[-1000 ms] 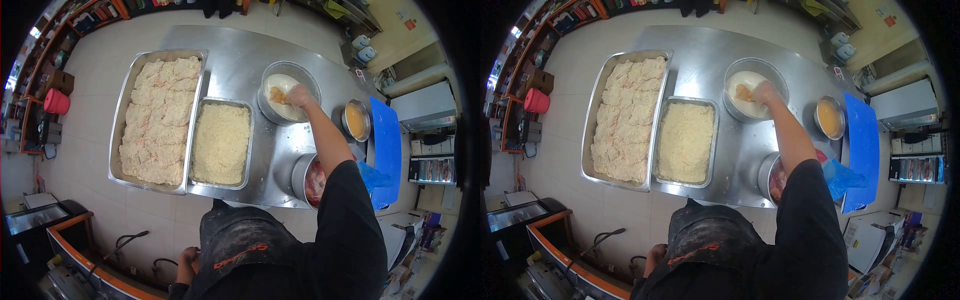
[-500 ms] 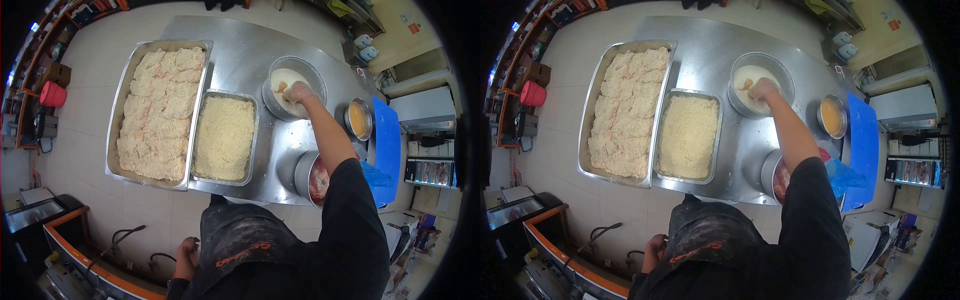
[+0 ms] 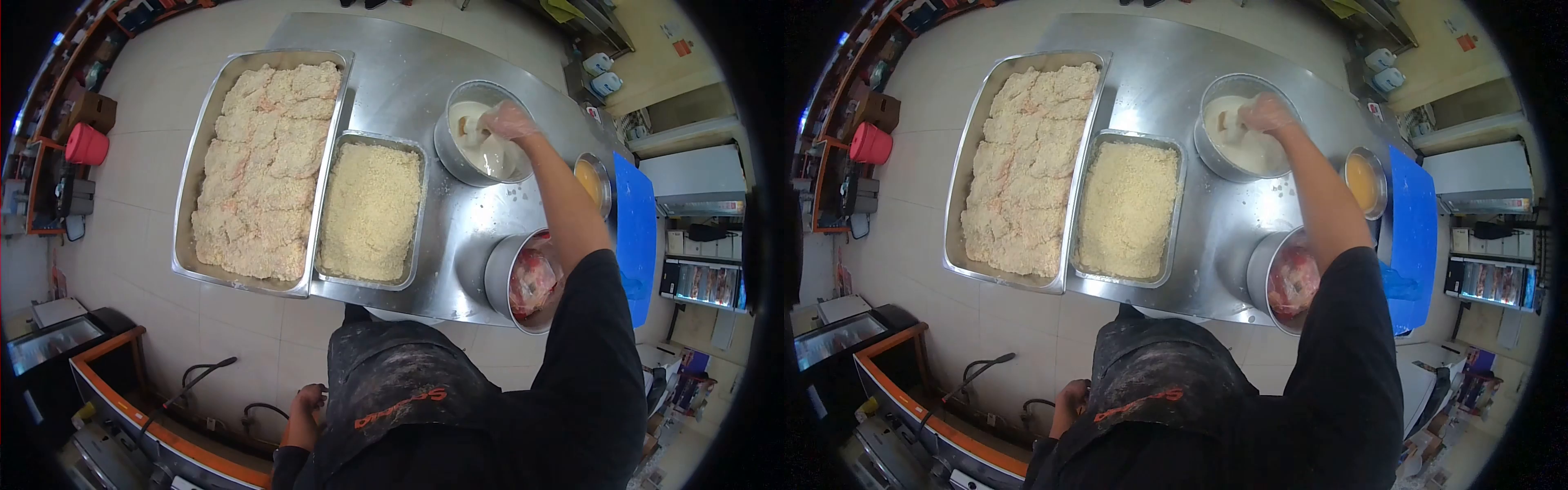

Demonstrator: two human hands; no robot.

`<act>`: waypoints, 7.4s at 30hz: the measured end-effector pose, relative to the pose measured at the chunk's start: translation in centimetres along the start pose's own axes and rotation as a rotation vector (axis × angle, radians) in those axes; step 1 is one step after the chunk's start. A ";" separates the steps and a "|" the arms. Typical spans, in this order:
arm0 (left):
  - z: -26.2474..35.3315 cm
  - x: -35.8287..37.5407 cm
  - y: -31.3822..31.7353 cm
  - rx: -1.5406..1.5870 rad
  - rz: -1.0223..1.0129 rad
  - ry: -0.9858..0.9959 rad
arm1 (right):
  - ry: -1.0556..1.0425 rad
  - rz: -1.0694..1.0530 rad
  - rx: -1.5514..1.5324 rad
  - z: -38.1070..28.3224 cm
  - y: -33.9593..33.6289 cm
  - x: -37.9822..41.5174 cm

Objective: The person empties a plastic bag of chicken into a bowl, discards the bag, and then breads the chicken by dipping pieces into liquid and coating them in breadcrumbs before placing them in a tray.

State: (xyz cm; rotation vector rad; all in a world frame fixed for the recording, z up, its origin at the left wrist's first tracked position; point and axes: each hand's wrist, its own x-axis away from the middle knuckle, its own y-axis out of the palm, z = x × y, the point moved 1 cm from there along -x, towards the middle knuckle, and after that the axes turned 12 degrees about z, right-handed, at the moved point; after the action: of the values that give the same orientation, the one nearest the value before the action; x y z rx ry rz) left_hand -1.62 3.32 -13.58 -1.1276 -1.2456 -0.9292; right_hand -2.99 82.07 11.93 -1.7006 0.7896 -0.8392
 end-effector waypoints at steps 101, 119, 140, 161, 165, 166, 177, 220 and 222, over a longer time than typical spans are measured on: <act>-1.9 -3.1 -12.4 -0.084 0.030 -0.082 | -0.001 0.338 0.127 -19.7 18.0 27.9; 4.6 -4.4 -15.5 -0.095 0.087 0.103 | -0.177 0.230 -0.531 -17.7 12.1 16.2; -2.7 -3.7 -9.4 0.105 -0.014 -0.105 | -0.541 -0.168 -0.097 -14.5 11.9 9.0; -3.3 -3.7 -10.8 0.034 0.053 -0.119 | -0.475 -0.206 0.270 -24.5 14.1 7.7; -5.9 -5.6 -10.5 -0.066 0.073 -0.073 | -0.469 -0.120 0.250 -22.4 16.4 6.1; -5.9 -5.0 -10.4 -0.056 0.074 -0.073 | -0.504 -0.142 0.249 -22.4 15.7 6.5; -3.3 -4.8 -11.6 -0.067 0.012 -0.124 | -0.386 0.061 -0.152 -17.1 10.0 12.0; 0.4 -4.5 -13.0 -0.143 0.098 -0.073 | -0.635 -0.046 0.272 -20.0 13.9 21.3; 0.5 -5.5 -13.4 -0.131 0.077 -0.098 | -0.627 -0.100 0.218 -20.1 13.1 20.1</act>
State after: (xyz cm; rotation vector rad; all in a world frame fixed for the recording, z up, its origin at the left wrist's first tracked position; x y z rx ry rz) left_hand -15.31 0.54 -17.27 -1.3287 -1.2249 -0.9171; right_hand -10.30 52.05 6.90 -1.6759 0.1803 -0.3927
